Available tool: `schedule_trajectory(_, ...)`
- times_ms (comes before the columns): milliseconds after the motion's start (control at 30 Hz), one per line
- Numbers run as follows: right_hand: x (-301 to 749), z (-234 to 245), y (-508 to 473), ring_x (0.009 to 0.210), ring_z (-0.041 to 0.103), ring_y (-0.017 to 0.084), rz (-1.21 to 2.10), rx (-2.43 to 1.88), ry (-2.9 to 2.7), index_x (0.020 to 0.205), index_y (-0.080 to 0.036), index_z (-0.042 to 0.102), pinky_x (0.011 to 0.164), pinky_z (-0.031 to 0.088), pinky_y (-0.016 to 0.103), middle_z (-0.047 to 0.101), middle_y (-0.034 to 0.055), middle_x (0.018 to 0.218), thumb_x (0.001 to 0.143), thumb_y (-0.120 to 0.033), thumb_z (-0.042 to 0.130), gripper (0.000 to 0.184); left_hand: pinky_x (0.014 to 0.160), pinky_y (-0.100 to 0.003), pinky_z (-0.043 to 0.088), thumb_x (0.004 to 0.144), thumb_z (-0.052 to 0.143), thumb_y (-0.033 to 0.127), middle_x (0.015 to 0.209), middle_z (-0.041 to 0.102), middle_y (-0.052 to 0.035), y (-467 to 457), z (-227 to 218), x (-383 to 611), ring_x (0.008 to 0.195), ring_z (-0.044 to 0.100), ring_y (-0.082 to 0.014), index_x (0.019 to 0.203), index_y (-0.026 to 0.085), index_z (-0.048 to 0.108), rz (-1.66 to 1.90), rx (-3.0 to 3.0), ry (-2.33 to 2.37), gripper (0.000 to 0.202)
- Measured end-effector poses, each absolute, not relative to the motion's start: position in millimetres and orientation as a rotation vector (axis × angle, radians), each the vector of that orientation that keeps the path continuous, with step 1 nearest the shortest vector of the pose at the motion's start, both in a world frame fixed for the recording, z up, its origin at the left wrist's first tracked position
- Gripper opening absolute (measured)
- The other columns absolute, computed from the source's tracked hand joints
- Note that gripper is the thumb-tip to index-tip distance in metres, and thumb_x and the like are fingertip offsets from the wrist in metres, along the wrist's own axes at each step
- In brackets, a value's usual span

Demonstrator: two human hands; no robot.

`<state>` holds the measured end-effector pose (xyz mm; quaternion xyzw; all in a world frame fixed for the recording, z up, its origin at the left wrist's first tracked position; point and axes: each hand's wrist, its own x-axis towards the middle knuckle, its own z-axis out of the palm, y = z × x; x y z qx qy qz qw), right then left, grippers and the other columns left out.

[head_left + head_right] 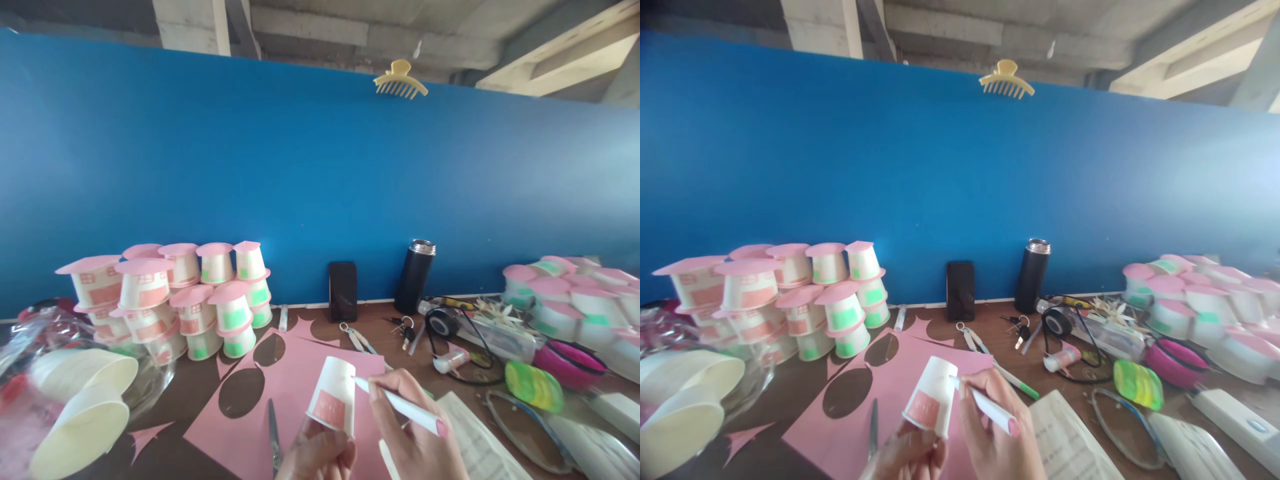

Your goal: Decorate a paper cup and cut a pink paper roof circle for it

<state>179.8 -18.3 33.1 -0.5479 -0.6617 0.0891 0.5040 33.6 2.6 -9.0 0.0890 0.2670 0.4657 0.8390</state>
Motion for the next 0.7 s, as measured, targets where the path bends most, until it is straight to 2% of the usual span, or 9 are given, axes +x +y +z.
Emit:
schedule_trajectory(200,179.4,33.8,-17.1,0.056,0.060,0.015,0.228,-1.331,-1.587,0.083,-0.022,0.057,0.053,0.048,0.023,0.060,-0.0012,0.066,0.092,-0.031,0.049,0.015,0.064,-0.021,0.045,0.054,0.083,0.008,0.070,0.066,-0.0007,2.1,-8.4,34.2,0.069,0.060,-0.0132,0.109,0.020,0.067,0.975,0.225,0.539,0.058)
schedule_trajectory(700,177.9,34.8,-18.8,0.056,0.059,0.014,0.241,-1.335,-1.581,0.083,-0.022,0.058,0.054,0.048,0.023,0.061,-0.0014,0.067,0.092,-0.033,0.049,0.016,0.065,-0.022,0.043,0.050,0.084,0.009,0.069,0.065,0.0002,1.6,-7.0,35.3,0.067,0.058,-0.0123,0.108,0.020,0.067,0.979,0.220,0.556,0.061)
